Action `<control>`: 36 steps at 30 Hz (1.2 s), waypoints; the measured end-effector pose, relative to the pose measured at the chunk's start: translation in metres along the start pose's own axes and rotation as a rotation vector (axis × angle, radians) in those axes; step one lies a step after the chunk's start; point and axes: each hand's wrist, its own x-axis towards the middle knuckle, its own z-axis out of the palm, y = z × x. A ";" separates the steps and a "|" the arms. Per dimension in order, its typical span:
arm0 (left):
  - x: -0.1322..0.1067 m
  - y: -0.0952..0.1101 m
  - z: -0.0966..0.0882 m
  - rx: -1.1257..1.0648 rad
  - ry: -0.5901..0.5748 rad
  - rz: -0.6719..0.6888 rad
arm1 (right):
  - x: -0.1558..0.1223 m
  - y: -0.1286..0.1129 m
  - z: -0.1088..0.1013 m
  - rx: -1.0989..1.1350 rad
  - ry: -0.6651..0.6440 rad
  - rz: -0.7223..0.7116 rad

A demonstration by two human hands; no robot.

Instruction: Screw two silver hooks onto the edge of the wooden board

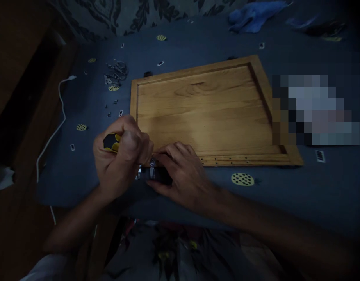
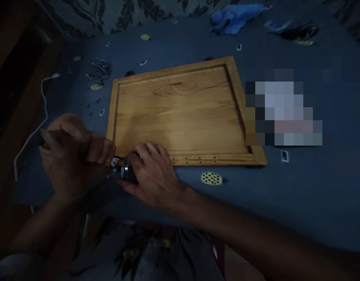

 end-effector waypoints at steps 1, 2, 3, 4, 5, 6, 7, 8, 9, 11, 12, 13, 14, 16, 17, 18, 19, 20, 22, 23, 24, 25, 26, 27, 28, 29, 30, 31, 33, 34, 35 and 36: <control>0.002 0.000 -0.001 -0.011 -0.035 -0.002 | 0.000 0.000 0.000 0.002 0.000 -0.001; 0.003 0.000 -0.002 -0.023 -0.067 -0.002 | 0.000 0.000 0.000 0.004 -0.004 0.001; 0.005 0.000 -0.003 -0.037 -0.102 -0.001 | 0.000 0.000 0.000 0.007 -0.007 0.002; 0.007 0.000 -0.003 -0.053 -0.137 0.001 | 0.000 0.001 0.000 0.008 -0.007 0.004; 0.008 0.001 -0.004 -0.058 -0.158 -0.011 | 0.000 0.001 0.000 0.011 -0.004 0.003; 0.009 0.001 -0.004 -0.057 -0.157 -0.028 | 0.000 0.001 0.000 0.014 -0.001 0.003; 0.010 0.002 -0.004 -0.050 -0.144 -0.050 | 0.000 0.001 0.000 0.019 -0.001 0.003; 0.010 0.003 -0.003 -0.043 -0.140 -0.073 | 0.000 0.002 0.001 0.026 -0.002 0.003; 0.010 0.004 -0.002 -0.037 -0.139 -0.086 | 0.000 0.002 0.001 0.032 -0.001 0.001; 0.010 0.004 -0.001 -0.023 -0.142 -0.100 | -0.001 0.003 0.001 0.040 0.000 -0.008; 0.010 0.004 -0.001 -0.025 -0.155 -0.089 | -0.001 0.003 0.001 0.038 0.000 -0.011; 0.010 0.005 -0.001 -0.027 -0.149 -0.079 | -0.001 0.003 0.001 0.035 0.002 -0.014; 0.010 0.005 -0.003 -0.032 -0.128 -0.065 | -0.001 0.003 0.001 0.030 0.006 -0.017; 0.011 0.008 -0.008 -0.070 -0.090 -0.003 | -0.002 0.003 0.001 0.028 0.019 -0.029; 0.011 0.011 -0.012 -0.103 -0.067 0.029 | -0.002 0.003 0.001 0.029 0.032 -0.037; 0.010 0.014 -0.017 -0.137 -0.051 0.052 | -0.002 0.003 0.000 0.031 0.045 -0.046; 0.009 0.017 -0.022 -0.167 -0.010 0.054 | -0.002 0.003 0.000 0.034 0.058 -0.058; 0.008 0.021 -0.026 -0.185 0.032 0.046 | -0.002 0.003 -0.001 0.035 0.068 -0.065; 0.003 0.027 -0.033 -0.175 0.093 0.027 | -0.003 0.003 -0.001 0.037 0.080 -0.074; 0.001 0.029 -0.035 -0.153 0.087 0.020 | -0.003 0.003 -0.001 0.039 0.081 -0.076; -0.001 0.030 -0.036 -0.136 0.082 0.024 | -0.003 0.003 -0.001 0.041 0.078 -0.077; -0.003 0.030 -0.036 -0.128 0.088 0.034 | -0.003 0.004 -0.001 0.044 0.073 -0.076; -0.004 0.029 -0.035 -0.125 0.099 0.044 | -0.003 0.004 0.000 0.045 0.066 -0.075; -0.005 0.028 -0.035 -0.127 0.115 0.058 | -0.003 0.004 0.000 0.045 0.062 -0.075; -0.006 0.026 -0.034 -0.126 0.140 0.067 | -0.003 0.005 0.001 0.043 0.057 -0.072; -0.007 0.025 -0.033 -0.120 0.150 0.071 | -0.004 0.005 0.001 0.041 0.056 -0.071; -0.007 0.025 -0.032 -0.114 0.148 0.076 | -0.004 0.005 0.002 0.038 0.058 -0.068; -0.008 0.024 -0.031 -0.110 0.146 0.081 | -0.004 0.005 0.002 0.035 0.064 -0.069; -0.010 0.025 -0.031 -0.104 0.167 0.086 | -0.005 0.006 0.003 0.031 0.078 -0.075; -0.011 0.026 -0.030 -0.095 0.186 0.077 | -0.005 0.006 0.003 0.030 0.081 -0.075; -0.012 0.027 -0.030 -0.080 0.200 0.067 | -0.005 0.006 0.003 0.031 0.082 -0.072; -0.013 0.028 -0.029 -0.061 0.212 0.057 | -0.005 0.006 0.002 0.034 0.077 -0.068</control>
